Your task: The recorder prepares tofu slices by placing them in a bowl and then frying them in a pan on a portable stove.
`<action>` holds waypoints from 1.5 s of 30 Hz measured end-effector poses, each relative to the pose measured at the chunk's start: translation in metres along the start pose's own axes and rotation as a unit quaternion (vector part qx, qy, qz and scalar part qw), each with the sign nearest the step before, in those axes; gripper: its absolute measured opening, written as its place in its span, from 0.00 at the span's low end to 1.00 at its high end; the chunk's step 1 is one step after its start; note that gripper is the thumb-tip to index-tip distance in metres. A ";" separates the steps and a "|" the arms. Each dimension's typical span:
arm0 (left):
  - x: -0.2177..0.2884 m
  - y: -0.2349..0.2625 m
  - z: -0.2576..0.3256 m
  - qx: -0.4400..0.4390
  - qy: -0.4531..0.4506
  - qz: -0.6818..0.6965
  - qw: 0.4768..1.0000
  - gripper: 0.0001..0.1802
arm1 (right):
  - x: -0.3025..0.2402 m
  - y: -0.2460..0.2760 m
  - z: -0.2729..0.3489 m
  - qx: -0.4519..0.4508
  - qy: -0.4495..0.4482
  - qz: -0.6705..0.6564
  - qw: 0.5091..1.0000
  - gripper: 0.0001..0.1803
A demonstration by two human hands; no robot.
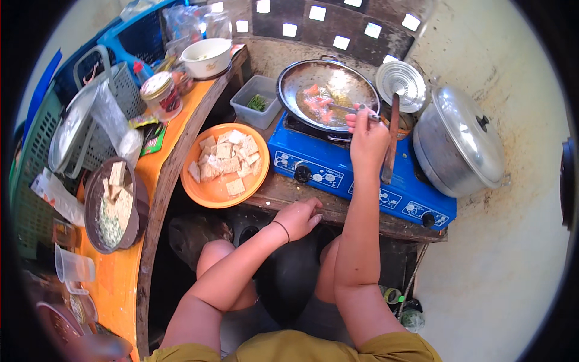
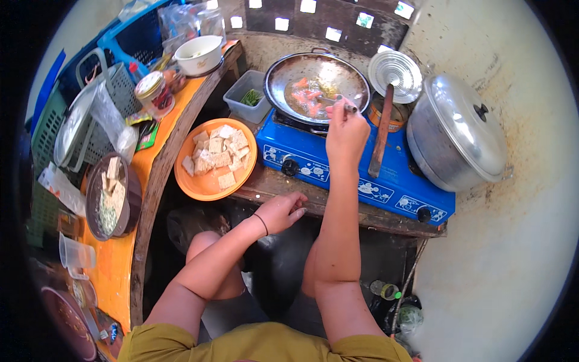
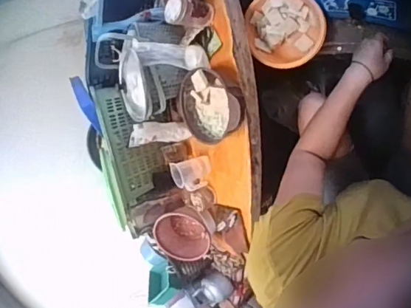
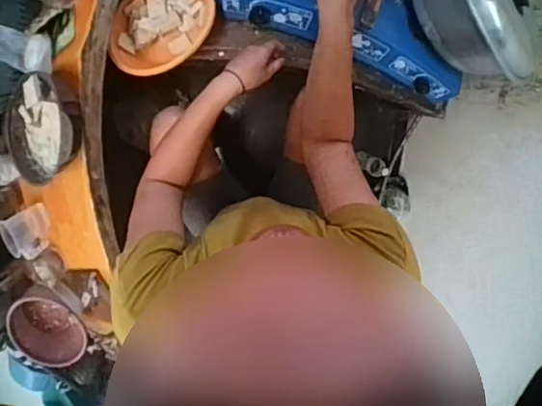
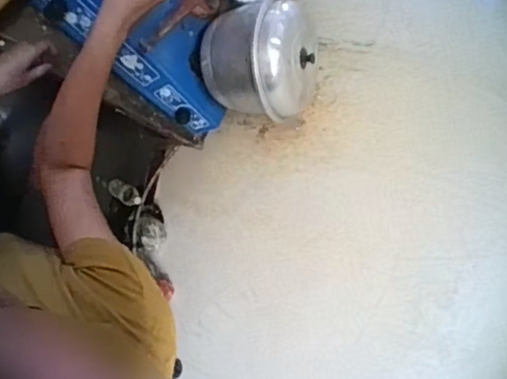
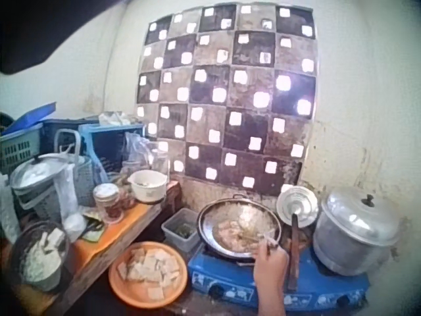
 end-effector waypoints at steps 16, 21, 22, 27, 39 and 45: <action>-0.017 0.018 0.011 -0.014 0.057 -0.100 0.993 0.18 | -0.073 0.012 0.019 -0.054 0.045 -0.041 0.997 0.15; -0.013 0.010 0.008 -0.014 0.042 -0.129 0.991 0.18 | -0.073 0.022 0.020 -0.075 0.029 -0.003 0.997 0.14; -0.014 0.007 0.007 -0.016 0.042 -0.130 0.991 0.18 | -0.069 0.021 0.020 -0.085 0.026 0.013 0.996 0.13; -0.011 -0.003 0.001 -0.029 0.041 -0.132 0.990 0.18 | -0.044 0.021 0.013 -0.119 0.027 0.061 0.991 0.14; 0.005 -0.023 -0.012 -0.060 0.031 -0.169 0.983 0.19 | -0.003 0.048 -0.006 0.030 0.070 0.034 0.997 0.13; 0.003 -0.026 -0.013 -0.065 0.031 -0.172 0.982 0.19 | 0.007 0.038 -0.004 0.033 0.044 0.051 0.997 0.16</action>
Point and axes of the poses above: each hand's wrist, its own z-axis away from the middle knuckle, its own y-axis out of the back of the hand, x = y × z, the point moved 8 cm from there along -z, towards the middle knuckle, and after that the axes turned 8 degrees about -z, right-handed, at the moved point
